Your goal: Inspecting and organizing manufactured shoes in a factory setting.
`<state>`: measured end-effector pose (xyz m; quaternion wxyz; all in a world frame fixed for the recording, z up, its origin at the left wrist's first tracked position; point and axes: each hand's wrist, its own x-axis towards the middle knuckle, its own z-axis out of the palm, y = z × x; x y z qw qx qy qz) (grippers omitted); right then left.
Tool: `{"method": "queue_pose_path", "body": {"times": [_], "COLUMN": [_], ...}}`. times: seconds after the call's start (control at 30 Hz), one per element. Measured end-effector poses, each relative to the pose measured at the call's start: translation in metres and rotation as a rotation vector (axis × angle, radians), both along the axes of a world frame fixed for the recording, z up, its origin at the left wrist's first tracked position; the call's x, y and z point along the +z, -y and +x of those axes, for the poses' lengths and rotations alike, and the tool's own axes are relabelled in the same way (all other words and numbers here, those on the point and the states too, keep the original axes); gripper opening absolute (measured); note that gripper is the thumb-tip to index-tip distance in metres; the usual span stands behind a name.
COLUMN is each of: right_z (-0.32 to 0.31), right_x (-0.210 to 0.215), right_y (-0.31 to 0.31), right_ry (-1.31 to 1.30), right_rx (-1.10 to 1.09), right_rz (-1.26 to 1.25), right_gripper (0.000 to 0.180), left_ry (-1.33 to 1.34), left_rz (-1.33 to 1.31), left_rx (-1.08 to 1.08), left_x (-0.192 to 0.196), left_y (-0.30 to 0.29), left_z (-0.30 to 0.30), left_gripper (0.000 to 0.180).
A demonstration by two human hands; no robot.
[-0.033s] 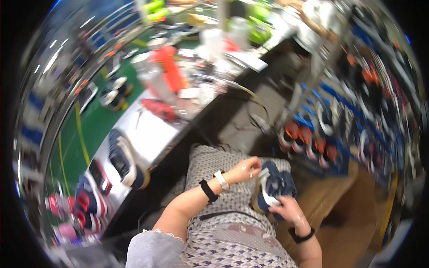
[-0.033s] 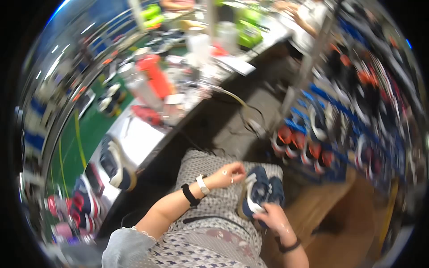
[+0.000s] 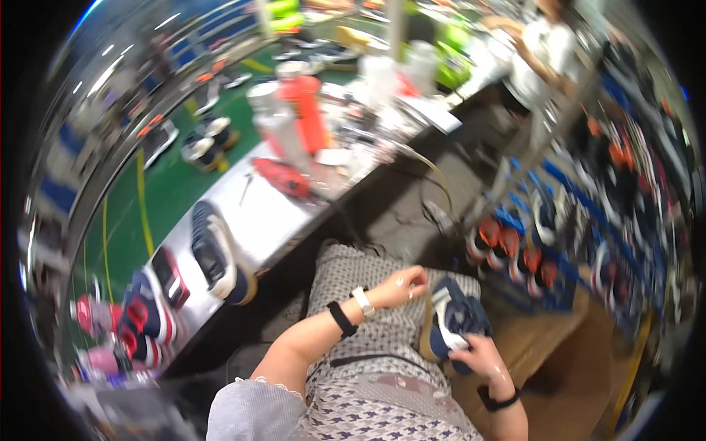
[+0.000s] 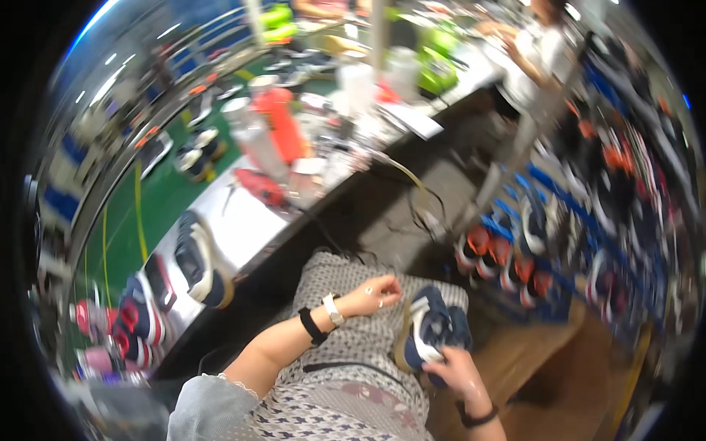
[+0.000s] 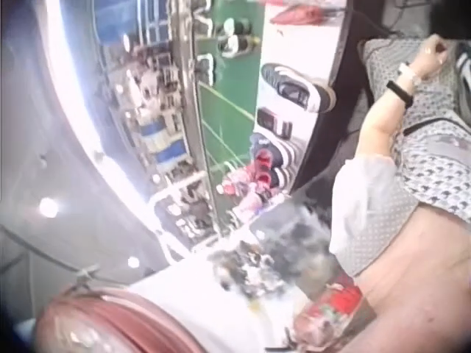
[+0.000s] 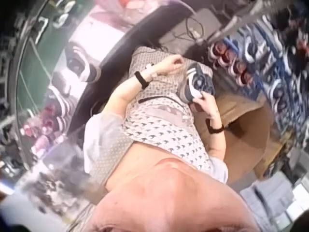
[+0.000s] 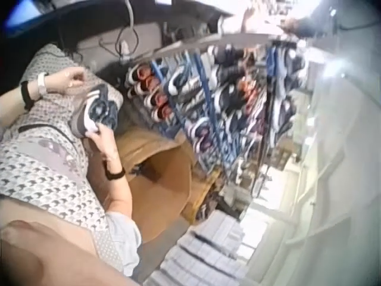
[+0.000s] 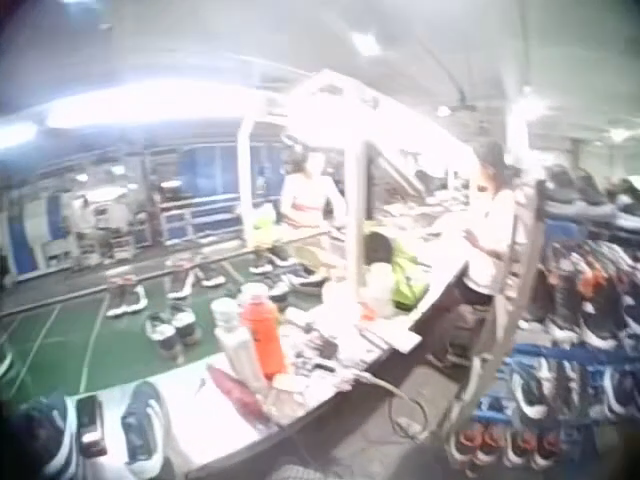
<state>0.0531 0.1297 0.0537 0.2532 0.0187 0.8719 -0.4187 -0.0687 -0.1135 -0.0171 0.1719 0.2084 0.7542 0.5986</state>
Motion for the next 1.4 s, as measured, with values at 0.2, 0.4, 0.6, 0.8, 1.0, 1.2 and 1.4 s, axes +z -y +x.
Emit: {"method": "queue_pose_path", "body": {"times": [0.2, 0.4, 0.6, 0.8, 1.0, 1.2, 1.4], "right_z": [-0.042, -0.158, -0.176, -0.160, -0.151, -0.028, 0.215], "right_x": [0.103, 0.194, 0.234, 0.237, 0.155, 0.078, 0.037], "right_y": [-0.023, 0.162, 0.478, 0.445, 0.246, -0.023, -0.081], "right_ry": [-0.119, -0.726, -0.876, -1.137, -0.878, -0.616, 0.059], "right_rx": [0.131, 1.135, 0.877, 0.946, 1.151, -0.204, -1.090], "right_rz": [-0.297, -0.515, -0.757, -0.712, -0.154, 0.350, 0.598], "right_gripper": [0.055, 0.061, 0.026, 0.020, 0.018, 0.017, 0.051], "left_ry": [0.149, 0.109, 0.113, 0.140, 0.100, 0.134, 0.090], "left_rz": [-0.064, 0.209, 0.083, -0.028, -0.052, -0.067, -0.129], "left_rx": [0.409, 0.385, 0.431, 0.439, 0.205, -0.159, -0.679], "left_x": [-0.048, -0.055, -0.021, -0.010, 0.009, 0.022, 0.031], "left_y": [0.093, 0.120, 0.140, 0.152, 0.126, 0.066, -0.044], "left_z": [0.037, 0.077, 0.107, 0.114, 0.087, 0.043, 0.014], "left_gripper": [0.016, 0.016, 0.020, 0.023, 0.024, 0.016, 0.016]}}
